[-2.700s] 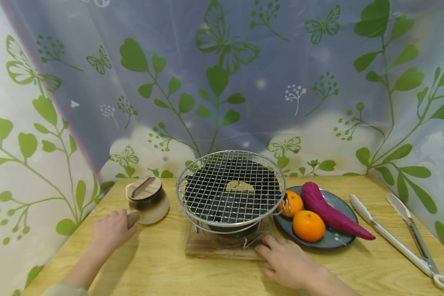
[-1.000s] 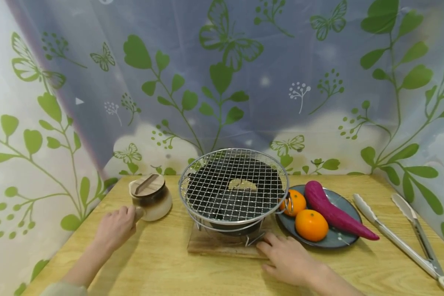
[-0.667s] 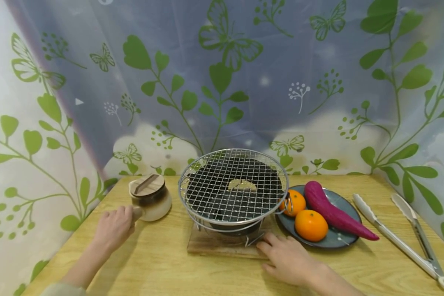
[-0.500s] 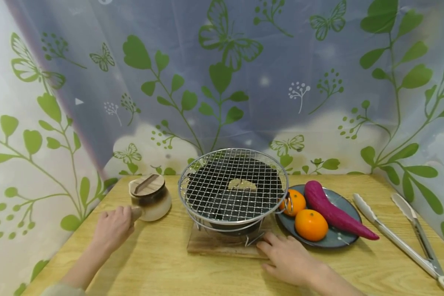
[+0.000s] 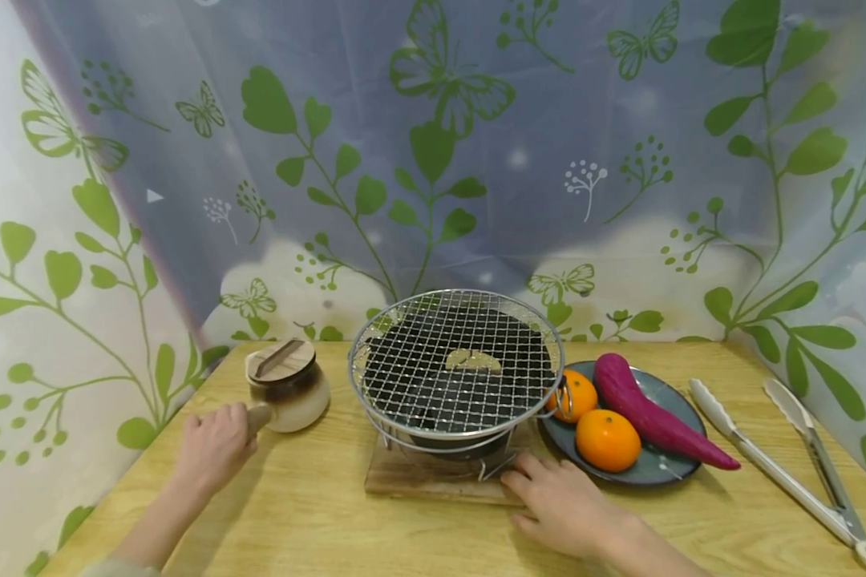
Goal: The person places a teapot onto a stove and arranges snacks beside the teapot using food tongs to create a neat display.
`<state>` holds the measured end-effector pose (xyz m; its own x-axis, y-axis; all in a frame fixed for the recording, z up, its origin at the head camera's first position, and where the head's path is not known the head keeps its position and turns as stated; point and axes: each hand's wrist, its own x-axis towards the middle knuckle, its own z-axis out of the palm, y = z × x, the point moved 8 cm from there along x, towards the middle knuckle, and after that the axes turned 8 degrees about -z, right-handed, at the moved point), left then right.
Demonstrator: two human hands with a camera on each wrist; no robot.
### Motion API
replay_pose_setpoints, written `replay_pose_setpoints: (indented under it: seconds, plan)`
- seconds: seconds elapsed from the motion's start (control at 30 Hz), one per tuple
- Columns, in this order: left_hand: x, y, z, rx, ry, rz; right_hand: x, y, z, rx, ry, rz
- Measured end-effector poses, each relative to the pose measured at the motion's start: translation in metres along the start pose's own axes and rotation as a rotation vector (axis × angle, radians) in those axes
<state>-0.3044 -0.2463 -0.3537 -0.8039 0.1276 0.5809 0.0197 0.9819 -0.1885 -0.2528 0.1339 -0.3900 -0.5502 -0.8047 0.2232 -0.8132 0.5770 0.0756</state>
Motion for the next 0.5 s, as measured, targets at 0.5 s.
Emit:
replay_pose_setpoints:
  seconds: [0.5]
  plan:
    - [0.006,-0.013,-0.023,-0.016,0.257,0.047,0.002,0.000,-0.001,-0.001,0.025,-0.019]
